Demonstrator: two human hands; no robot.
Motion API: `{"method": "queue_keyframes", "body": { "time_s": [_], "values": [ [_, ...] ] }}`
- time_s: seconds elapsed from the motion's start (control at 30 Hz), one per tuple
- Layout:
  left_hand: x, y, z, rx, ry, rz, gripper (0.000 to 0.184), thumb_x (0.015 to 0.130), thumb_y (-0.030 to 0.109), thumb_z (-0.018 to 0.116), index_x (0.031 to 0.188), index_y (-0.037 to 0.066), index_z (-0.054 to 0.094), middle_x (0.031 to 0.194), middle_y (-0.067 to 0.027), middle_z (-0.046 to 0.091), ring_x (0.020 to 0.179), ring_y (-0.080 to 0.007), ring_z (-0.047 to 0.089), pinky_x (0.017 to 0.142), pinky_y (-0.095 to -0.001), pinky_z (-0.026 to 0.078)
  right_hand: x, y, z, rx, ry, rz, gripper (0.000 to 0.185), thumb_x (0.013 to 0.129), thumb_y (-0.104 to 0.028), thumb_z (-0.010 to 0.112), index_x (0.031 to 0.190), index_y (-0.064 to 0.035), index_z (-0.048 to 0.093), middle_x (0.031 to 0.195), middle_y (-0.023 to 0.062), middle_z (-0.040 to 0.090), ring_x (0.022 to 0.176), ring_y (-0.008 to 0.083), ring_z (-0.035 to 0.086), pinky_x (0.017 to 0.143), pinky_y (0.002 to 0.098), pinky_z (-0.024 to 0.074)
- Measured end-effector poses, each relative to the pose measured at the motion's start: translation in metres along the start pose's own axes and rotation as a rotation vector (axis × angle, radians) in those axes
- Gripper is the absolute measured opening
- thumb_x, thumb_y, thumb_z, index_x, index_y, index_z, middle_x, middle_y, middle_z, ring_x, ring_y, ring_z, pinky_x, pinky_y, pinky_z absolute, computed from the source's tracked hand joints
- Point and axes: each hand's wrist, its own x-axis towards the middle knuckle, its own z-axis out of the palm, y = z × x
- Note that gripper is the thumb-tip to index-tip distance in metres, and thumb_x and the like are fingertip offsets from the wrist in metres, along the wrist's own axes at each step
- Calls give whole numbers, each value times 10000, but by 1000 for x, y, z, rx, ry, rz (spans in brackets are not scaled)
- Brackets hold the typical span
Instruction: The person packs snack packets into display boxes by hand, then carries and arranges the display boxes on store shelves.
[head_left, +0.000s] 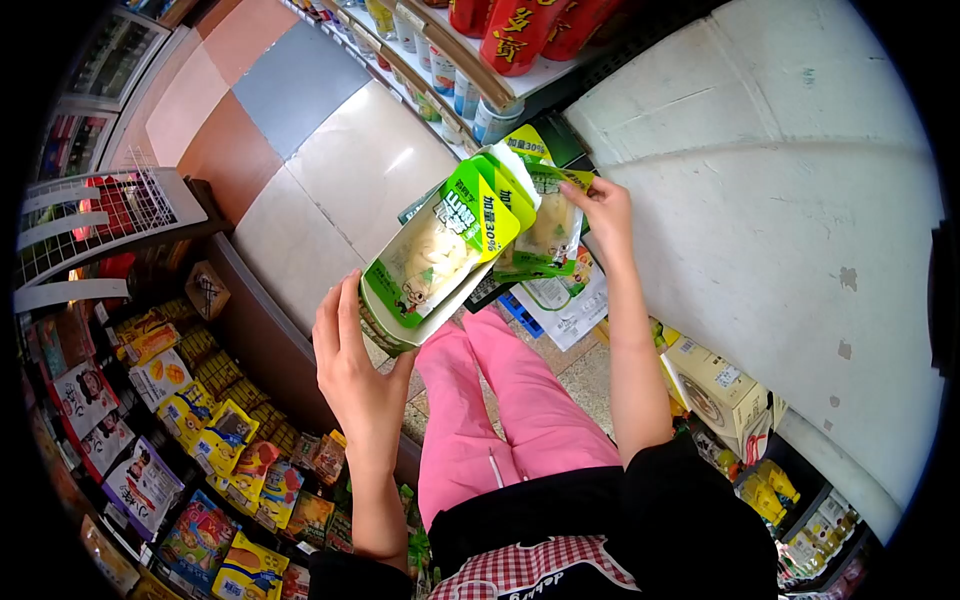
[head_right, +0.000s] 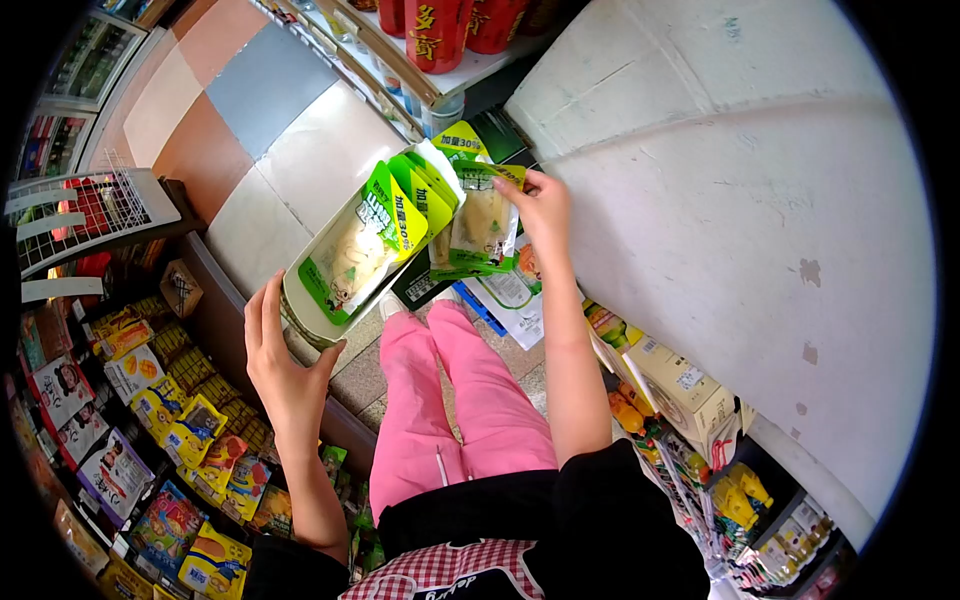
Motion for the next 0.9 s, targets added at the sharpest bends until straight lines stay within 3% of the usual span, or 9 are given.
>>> {"method": "queue_keyframes", "body": {
  "time_s": [0.07, 0.17, 0.37, 0.5, 0.7, 0.8, 0.9],
  "values": [
    [0, 0, 0, 5, 3, 1, 932, 531, -47, 860, 1390, 85, 522, 1315, -136, 561, 1207, -354, 573, 1008, -417, 473, 1, 3, 2, -31, 39, 5, 276, 822, -225, 819, 918, 24, 749, 688, -9, 658, 589, 50, 509, 546, 246, 399],
    [0, 1, 1, -1, 0, 8, 931, 529, -49, 858, 1388, 82, 523, 1314, -138, 561, 1201, -355, 575, 1006, -414, 473, -1, -1, -7, -135, 14, 95, 252, 822, -225, 820, 870, 10, 744, 688, -17, 655, 574, 49, 487, 535, 259, 379],
    [0, 1, 1, -17, 0, -1, 927, 528, -50, 854, 1384, 77, 525, 1308, -144, 562, 1192, -360, 577, 1001, -413, 473, -26, -48, -28, 61, -92, 344, 244, 869, -238, 784, 781, -78, 622, 600, -83, 499, 471, -3, 342, 421, 200, 226],
    [1, 1, 0, -10, -1, -5, 916, 533, -46, 854, 1380, 76, 527, 1301, -145, 565, 1182, -364, 580, 993, -419, 477, -51, -77, -45, 166, -56, 298, 238, 862, -203, 779, 753, -94, 597, 602, -63, 518, 455, 15, 384, 400, 214, 246],
    [3, -1, 0, 6, 15, 18, 890, 540, -28, 852, 1365, 73, 535, 1280, -136, 575, 1154, -360, 591, 964, -425, 489, -91, -136, -55, 382, 236, 92, 211, 935, -235, 722, 875, -49, 642, 724, -1, 636, 497, 52, 444, 471, 205, 331],
    [3, -2, 1, 20, 21, 27, 887, 537, -25, 848, 1362, 74, 538, 1275, -135, 577, 1149, -361, 591, 958, -425, 491, -101, -152, -50, 610, 176, 1, 226, 976, -242, 670, 950, -18, 656, 811, 50, 698, 536, 84, 537, 512, 206, 413],
    [4, 0, 1, 27, 26, 34, 884, 531, -23, 851, 1354, 68, 542, 1270, -139, 579, 1148, -362, 590, 958, -428, 491, -109, -155, -22, 602, 75, -15, 254, 992, -241, 643, 1009, 11, 666, 871, 95, 729, 607, 131, 646, 565, 229, 500]
  ]
}}
